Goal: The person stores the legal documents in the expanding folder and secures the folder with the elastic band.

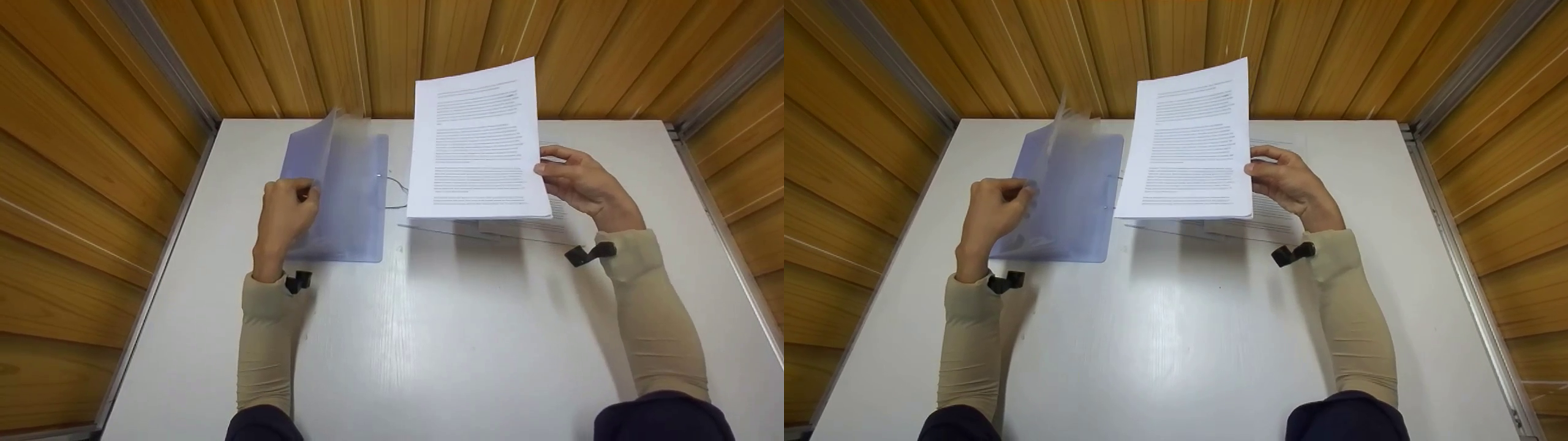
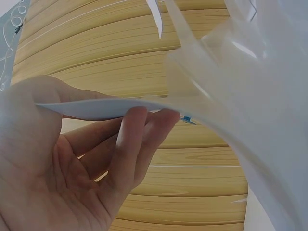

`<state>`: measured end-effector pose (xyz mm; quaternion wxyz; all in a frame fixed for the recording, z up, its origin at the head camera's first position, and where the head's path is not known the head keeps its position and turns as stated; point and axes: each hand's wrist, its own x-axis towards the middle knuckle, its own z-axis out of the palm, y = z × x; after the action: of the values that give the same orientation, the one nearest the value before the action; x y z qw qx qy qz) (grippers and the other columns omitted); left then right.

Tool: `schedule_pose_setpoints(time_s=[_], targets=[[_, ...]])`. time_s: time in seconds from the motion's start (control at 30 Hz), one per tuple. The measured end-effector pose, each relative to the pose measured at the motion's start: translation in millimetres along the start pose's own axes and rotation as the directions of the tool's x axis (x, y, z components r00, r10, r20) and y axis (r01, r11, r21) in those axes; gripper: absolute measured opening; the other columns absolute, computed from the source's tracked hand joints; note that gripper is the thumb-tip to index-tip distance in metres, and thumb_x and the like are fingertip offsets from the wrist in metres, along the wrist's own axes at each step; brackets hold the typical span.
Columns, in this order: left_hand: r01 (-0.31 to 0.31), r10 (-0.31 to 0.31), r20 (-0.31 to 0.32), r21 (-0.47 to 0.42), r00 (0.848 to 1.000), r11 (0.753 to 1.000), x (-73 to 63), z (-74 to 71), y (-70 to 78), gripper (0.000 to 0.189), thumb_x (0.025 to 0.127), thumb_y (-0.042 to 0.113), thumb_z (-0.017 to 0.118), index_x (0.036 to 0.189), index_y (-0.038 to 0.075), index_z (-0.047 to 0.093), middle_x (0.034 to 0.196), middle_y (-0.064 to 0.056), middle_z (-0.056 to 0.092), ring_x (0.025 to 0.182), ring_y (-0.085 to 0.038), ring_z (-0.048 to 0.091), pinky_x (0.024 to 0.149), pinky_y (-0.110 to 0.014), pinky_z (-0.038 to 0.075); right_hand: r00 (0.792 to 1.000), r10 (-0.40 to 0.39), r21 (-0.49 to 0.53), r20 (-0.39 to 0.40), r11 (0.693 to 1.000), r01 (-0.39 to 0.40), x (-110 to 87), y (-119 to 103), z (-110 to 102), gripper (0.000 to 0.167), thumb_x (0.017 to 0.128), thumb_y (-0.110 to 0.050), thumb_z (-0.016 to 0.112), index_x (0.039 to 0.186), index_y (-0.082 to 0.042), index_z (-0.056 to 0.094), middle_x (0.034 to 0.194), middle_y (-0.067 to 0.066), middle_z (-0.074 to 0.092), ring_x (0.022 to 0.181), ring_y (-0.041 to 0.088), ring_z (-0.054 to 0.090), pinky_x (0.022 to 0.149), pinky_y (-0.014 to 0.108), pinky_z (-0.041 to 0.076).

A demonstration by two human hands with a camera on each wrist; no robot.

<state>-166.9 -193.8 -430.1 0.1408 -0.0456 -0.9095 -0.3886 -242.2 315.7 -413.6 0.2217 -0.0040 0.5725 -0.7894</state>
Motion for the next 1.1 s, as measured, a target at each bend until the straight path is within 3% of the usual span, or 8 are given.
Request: schedule_pose_setpoints(time_s=[0.1, 0.43, 0.83, 1.1], targets=[[0.007, -0.007, -0.001, -0.004, 1.000, 1.000, 0.0, 0.2, -0.6, 0.024, 0.100, 0.009, 0.063, 0.097, -0.006, 0.082, 0.087, -0.017, 0.079, 0.070, -0.025, 0.070, 0.061, -0.038, 0.055, 1.000, -0.005, 0.013, 0.031, 1.000, 0.004, 4.9, 1, 8, 0.028, 0.100, 0.010, 0.064, 0.123, -0.003, 0.072, 0.124, 0.011, 0.073, 0.102, 0.025, 0.076, 0.086, 0.034, 0.063], [0.013, -0.013, 0.004, -0.004, 1.000, 1.000, 1.2, 0.5, -0.3, 0.024, 0.099, 0.008, 0.064, 0.104, -0.006, 0.082, 0.094, -0.022, 0.080, 0.083, -0.033, 0.077, 0.073, -0.048, 0.061, 0.994, 0.005, 0.043, 0.111, 0.999, -0.010, 21.5, 10, 32, 0.025, 0.100, 0.013, 0.059, 0.119, 0.000, 0.069, 0.118, 0.016, 0.075, 0.099, 0.027, 0.077, 0.083, 0.035, 0.063], [0.025, -0.025, 0.002, -0.013, 1.000, 1.000, -1.8, -1.0, 2.9, 0.024, 0.099, 0.009, 0.065, 0.108, -0.006, 0.082, 0.097, -0.021, 0.080, 0.083, -0.030, 0.077, 0.072, -0.045, 0.061, 0.989, 0.026, 0.027, 0.146, 0.999, -0.031, 33.7, 22, 63, 0.024, 0.100, 0.012, 0.060, 0.116, -0.002, 0.071, 0.117, 0.015, 0.075, 0.097, 0.025, 0.077, 0.083, 0.034, 0.063], [0.016, -0.016, -0.001, -0.011, 1.000, 1.000, -1.9, -0.5, 3.3, 0.024, 0.100, 0.010, 0.064, 0.100, -0.004, 0.083, 0.090, -0.018, 0.080, 0.077, -0.028, 0.074, 0.068, -0.042, 0.057, 0.988, 0.038, 0.029, 0.150, 0.999, -0.042, 43.5, 28, 79, 0.023, 0.099, 0.010, 0.065, 0.118, -0.002, 0.070, 0.118, 0.016, 0.074, 0.096, 0.025, 0.077, 0.082, 0.034, 0.064]])
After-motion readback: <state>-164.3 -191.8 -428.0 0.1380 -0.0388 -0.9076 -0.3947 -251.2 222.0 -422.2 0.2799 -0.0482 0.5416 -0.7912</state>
